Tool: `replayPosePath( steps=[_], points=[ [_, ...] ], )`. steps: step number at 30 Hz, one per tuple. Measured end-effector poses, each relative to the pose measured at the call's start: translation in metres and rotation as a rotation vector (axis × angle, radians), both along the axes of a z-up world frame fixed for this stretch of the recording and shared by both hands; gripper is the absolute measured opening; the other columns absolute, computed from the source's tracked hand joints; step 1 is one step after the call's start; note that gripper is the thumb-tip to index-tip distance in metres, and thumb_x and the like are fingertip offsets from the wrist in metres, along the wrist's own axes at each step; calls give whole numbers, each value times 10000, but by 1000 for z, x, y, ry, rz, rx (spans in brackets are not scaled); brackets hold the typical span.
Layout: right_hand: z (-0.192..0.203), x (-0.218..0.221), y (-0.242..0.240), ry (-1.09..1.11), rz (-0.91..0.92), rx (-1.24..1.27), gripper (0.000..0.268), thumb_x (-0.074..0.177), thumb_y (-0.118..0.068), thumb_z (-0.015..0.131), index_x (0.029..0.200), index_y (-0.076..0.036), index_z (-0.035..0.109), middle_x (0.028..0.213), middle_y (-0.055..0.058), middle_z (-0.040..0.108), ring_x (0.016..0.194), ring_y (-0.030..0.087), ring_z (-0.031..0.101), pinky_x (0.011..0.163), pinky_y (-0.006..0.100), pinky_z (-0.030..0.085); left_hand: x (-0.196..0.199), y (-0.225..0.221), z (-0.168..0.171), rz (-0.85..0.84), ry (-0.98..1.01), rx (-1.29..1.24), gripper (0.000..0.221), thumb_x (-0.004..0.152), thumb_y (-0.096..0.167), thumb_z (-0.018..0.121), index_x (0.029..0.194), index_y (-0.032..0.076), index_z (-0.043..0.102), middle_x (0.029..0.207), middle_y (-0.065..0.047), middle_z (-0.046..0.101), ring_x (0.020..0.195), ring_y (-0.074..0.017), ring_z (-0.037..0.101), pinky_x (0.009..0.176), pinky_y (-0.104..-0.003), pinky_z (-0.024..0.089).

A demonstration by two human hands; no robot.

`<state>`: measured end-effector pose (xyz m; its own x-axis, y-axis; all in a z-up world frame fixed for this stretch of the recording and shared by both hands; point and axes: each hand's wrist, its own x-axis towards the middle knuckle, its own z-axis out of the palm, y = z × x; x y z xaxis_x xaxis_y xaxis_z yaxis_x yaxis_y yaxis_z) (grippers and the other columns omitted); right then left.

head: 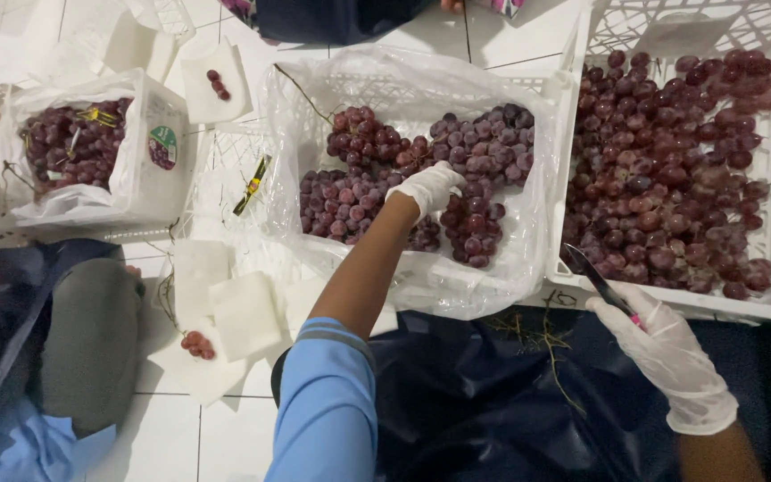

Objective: The person uses a knife to trim stems and sort red grapes between plastic crates while sitting on the tiled floor.

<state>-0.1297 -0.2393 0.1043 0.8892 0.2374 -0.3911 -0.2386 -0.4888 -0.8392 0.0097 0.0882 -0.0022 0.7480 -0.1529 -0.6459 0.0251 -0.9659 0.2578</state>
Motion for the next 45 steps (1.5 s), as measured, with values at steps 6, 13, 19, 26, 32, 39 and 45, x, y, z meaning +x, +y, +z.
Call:
replayPosePath(
  steps=[6,13,19,26,32,39,45],
  points=[
    [4,-5,-3,69,-54,88,407,862,-124,582,1266,-84,618,1166,13,665,1076,86,548,1027,210,335,-19,-9,4,347,130,-147,699,841,-41,377,1487,208,282,1374,-179,450,1168,-298,533,887,-396,485],
    [19,-13,-8,146,-97,7,388,881,-179,611,1267,-152,638,878,9,586,680,128,437,709,240,359,-16,-27,-22,79,3,338,324,910,88,428,1161,146,624,1155,-72,646,1069,-293,619,828,-485,528],
    [-13,-27,13,177,36,146,397,897,-112,490,1291,-136,529,748,36,508,509,149,418,484,281,351,-123,-37,66,445,-197,-75,291,824,303,527,950,57,619,980,-186,674,931,-383,631,770,-460,475],
    [-14,-48,70,-146,295,-102,330,936,-247,533,1264,-231,567,1140,141,656,1099,244,612,955,402,473,-227,-52,15,564,-980,25,145,897,258,567,883,167,679,810,-117,642,845,-246,676,709,-302,536],
    [-30,-55,71,-489,343,-82,278,942,-148,554,1211,-144,622,1028,148,689,1024,222,642,844,366,524,-236,-66,-48,1261,-807,-764,289,803,300,706,1044,151,647,990,-82,618,981,-193,567,873,-341,441],
    [-48,-56,97,-795,398,-151,257,932,-141,593,1152,-16,639,980,268,668,992,344,647,812,437,538,-232,-68,-29,1429,-734,-1187,240,837,240,695,1041,130,634,690,-30,579,629,-86,520,537,-220,386],
    [-112,-13,87,-1275,554,-450,283,914,-267,624,1122,-84,674,1078,157,690,1083,263,639,1000,342,483,-220,-67,-74,1415,-710,-1303,235,857,133,629,1085,177,593,604,42,562,525,-11,512,434,-138,397]
  ],
)
